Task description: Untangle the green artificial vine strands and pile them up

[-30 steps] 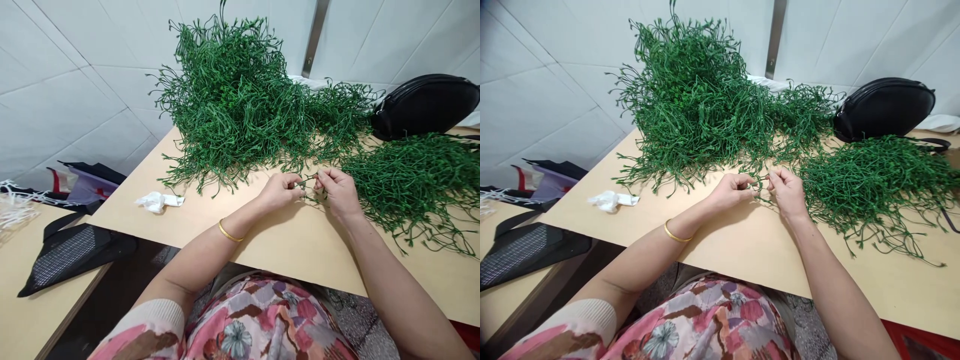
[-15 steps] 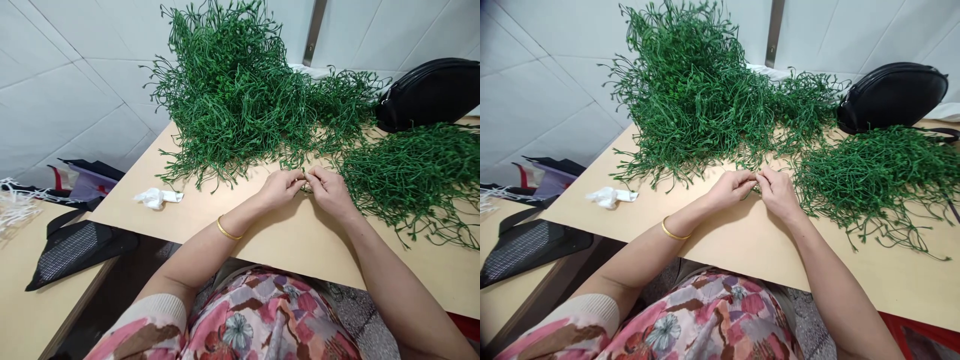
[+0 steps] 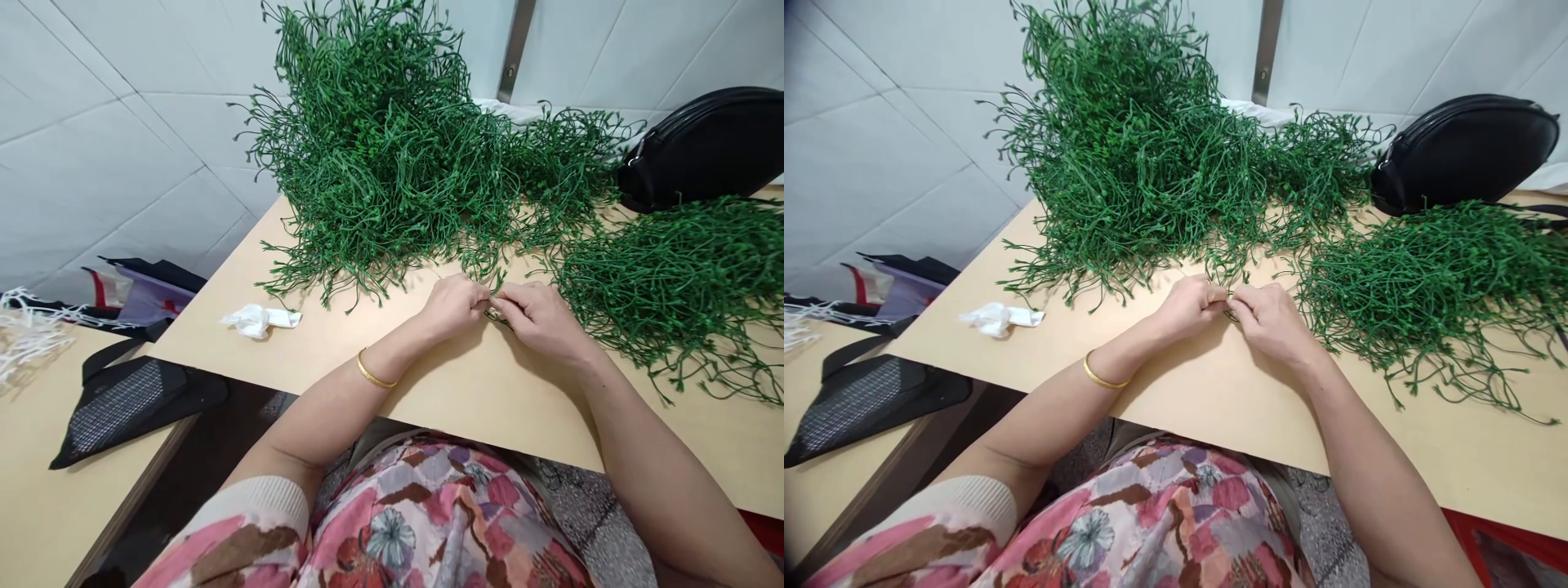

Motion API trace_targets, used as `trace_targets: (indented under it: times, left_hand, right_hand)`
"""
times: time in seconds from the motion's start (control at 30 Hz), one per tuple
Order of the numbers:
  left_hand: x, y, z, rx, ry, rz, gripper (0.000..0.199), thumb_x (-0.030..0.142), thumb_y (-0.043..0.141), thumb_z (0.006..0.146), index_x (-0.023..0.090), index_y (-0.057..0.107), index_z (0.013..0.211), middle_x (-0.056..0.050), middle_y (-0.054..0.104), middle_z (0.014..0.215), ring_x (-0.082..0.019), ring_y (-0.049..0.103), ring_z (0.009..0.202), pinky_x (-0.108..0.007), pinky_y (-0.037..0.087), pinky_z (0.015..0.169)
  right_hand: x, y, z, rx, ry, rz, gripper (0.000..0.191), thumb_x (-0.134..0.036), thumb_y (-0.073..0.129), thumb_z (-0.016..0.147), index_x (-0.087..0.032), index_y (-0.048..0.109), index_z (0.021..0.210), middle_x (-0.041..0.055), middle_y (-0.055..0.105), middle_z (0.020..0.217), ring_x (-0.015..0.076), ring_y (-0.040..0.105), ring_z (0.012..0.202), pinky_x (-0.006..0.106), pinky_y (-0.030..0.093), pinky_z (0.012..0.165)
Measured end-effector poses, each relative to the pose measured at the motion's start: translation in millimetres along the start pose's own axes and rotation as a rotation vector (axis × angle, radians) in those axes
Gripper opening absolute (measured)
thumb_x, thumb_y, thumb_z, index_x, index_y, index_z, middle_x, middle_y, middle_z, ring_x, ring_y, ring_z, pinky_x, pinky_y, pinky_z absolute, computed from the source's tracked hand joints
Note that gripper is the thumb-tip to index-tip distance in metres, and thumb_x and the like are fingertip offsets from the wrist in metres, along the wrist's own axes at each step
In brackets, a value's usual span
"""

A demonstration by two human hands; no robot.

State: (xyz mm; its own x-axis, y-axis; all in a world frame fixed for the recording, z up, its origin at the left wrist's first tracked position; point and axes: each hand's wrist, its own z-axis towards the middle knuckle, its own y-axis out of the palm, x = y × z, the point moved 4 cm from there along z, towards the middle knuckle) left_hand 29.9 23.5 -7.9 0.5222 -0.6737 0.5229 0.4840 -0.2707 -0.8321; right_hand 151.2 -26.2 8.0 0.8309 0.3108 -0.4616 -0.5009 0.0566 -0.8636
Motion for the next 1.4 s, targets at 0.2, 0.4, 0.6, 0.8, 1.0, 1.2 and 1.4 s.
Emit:
trace_targets:
  times: [0.2,0.4,0.6,0.8,1.0,1.2,1.4]
  left_hand:
    - [10,5.9,-2,-0.037,-0.015,-0.214,0.026,0.017,0.043,0.07,0.017,0.029,0.048,0.004,0.027,0.046,-0.008,0.025,0.048,-0.027,0.018,0.052]
    - [13,6.3,-2,0.019,0.01,-0.222,0.023,0.016,0.042,0.069,0.017,0.032,0.049,0.004,0.028,0.047,-0.008,0.026,0.049,-0.026,0.019,0.053]
    - [2,-2.0,-1,0.104,-0.04,-0.084,0.023,0.018,0.042,0.073,0.016,0.042,0.05,0.001,0.039,0.051,-0.011,0.031,0.055,-0.026,0.021,0.056]
    - [-1,1.1,0,0.088,-0.053,-0.047,0.023,0.015,0.043,0.07,0.017,0.036,0.048,0.001,0.034,0.049,-0.011,0.028,0.054,-0.028,0.018,0.055]
    - [7,6.1,-2,0.058,-0.092,-0.277,0.026,0.017,0.043,0.069,0.017,0.028,0.049,0.004,0.025,0.048,-0.009,0.025,0.05,-0.027,0.015,0.052]
    - [10,6.2,-1,0.109,-0.11,-0.411,0.028,0.016,0.046,0.074,0.016,0.034,0.048,0.005,0.027,0.046,-0.007,0.026,0.049,-0.026,0.018,0.052]
    - [-17,-3.6,4,0.215,-0.329,-0.93,0.029,0.028,0.047,0.085,0.016,0.045,0.059,0.002,0.05,0.049,-0.006,0.035,0.045,-0.021,0.028,0.049]
  right_hand:
    - [0,-1,-6,-0.161,0.026,0.415,0.031,-0.031,0.045,0.084,-0.019,0.04,0.057,-0.0044,0.032,0.052,0.008,0.03,0.049,0.025,0.023,0.049]
    - [0,-2,-7,-0.168,0.031,0.545,0.032,-0.035,0.047,0.082,-0.019,0.04,0.055,-0.0044,0.032,0.052,0.0074,0.027,0.049,0.025,0.022,0.048]
    - [2,3,-1,-0.028,0.148,0.358,0.027,-0.036,0.048,0.082,-0.019,0.048,0.062,-0.0039,0.037,0.05,0.0099,0.035,0.051,0.025,0.027,0.051]
    - [5,5,1,0.017,0.115,0.204,0.026,-0.031,0.047,0.082,-0.018,0.046,0.059,-0.0026,0.042,0.053,0.0105,0.038,0.053,0.026,0.029,0.055]
    - [4,4,-3,-0.1,0.05,0.465,0.032,-0.036,0.048,0.083,-0.018,0.044,0.057,-0.0034,0.035,0.056,0.0094,0.032,0.055,0.025,0.025,0.053]
    - [5,-1,-7,-0.043,0.071,0.46,0.033,-0.038,0.049,0.085,-0.018,0.049,0.06,-0.0028,0.039,0.055,0.0101,0.035,0.054,0.026,0.028,0.053]
    - [8,-38,-8,0.554,0.023,0.066,0.024,-0.034,0.049,0.087,-0.021,0.062,0.102,0.0078,0.062,0.092,0.0207,0.057,0.085,0.035,0.044,0.078]
